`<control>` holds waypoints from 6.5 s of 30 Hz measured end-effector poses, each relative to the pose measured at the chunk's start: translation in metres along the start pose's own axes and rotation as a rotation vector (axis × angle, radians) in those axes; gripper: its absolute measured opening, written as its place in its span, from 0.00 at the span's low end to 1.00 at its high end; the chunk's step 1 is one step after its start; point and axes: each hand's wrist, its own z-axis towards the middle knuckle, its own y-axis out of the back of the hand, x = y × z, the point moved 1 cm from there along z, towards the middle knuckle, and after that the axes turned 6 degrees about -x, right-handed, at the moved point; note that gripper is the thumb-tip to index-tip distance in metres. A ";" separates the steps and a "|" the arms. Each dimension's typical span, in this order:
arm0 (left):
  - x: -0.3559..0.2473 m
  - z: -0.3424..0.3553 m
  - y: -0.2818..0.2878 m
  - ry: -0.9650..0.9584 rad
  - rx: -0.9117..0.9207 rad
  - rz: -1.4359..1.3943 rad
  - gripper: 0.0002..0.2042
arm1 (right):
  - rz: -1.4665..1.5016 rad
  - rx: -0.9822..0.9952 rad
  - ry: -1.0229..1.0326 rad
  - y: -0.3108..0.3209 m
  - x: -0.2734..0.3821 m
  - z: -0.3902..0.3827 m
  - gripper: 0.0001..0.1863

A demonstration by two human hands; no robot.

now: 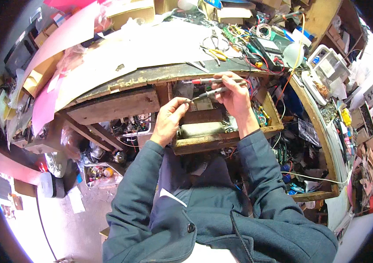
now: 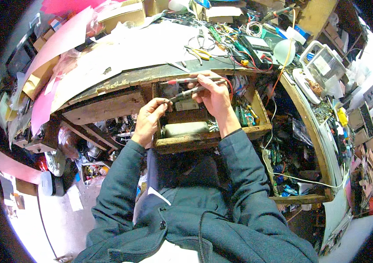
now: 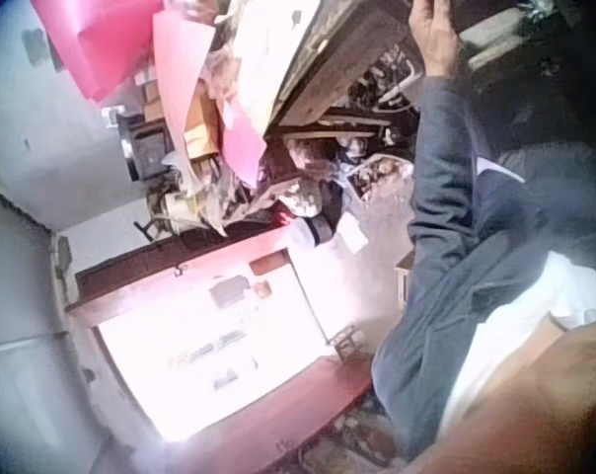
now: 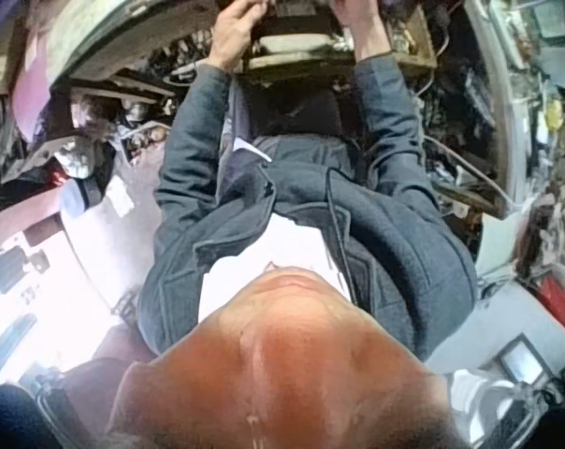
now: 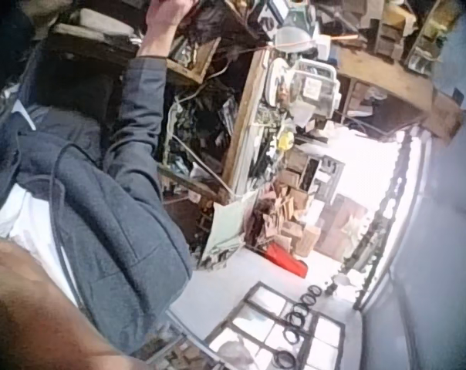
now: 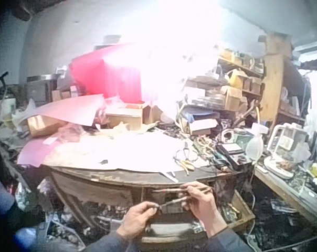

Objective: The person works at a cluttered workbench, handling a small cylindrical component and a black cable. They use a multimeter to test the component, then use pliers and a knife to strip and prepare the cable ends. The person continues manipulating the cable and component throughout the clip.

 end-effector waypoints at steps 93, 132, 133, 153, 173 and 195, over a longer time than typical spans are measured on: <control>0.006 -0.012 -0.013 -0.229 -0.216 0.519 0.08 | -0.330 -0.180 0.240 -0.007 -0.008 -0.021 0.08; -0.010 -0.030 -0.024 -0.351 -0.424 0.738 0.10 | -0.409 -0.036 0.363 -0.025 -0.023 -0.037 0.05; -0.009 -0.029 -0.023 -0.350 -0.428 0.748 0.10 | -0.409 -0.029 0.368 -0.026 -0.022 -0.037 0.05; -0.006 -0.025 -0.022 -0.436 -0.425 0.769 0.09 | -0.353 -0.020 0.261 -0.028 -0.016 -0.034 0.06; -0.002 -0.026 -0.022 -0.333 -0.382 0.693 0.10 | -0.374 -0.029 0.145 -0.029 -0.013 -0.030 0.08; -0.010 -0.028 -0.023 -0.291 -0.415 0.453 0.07 | -0.293 -0.094 0.010 -0.023 -0.022 -0.025 0.11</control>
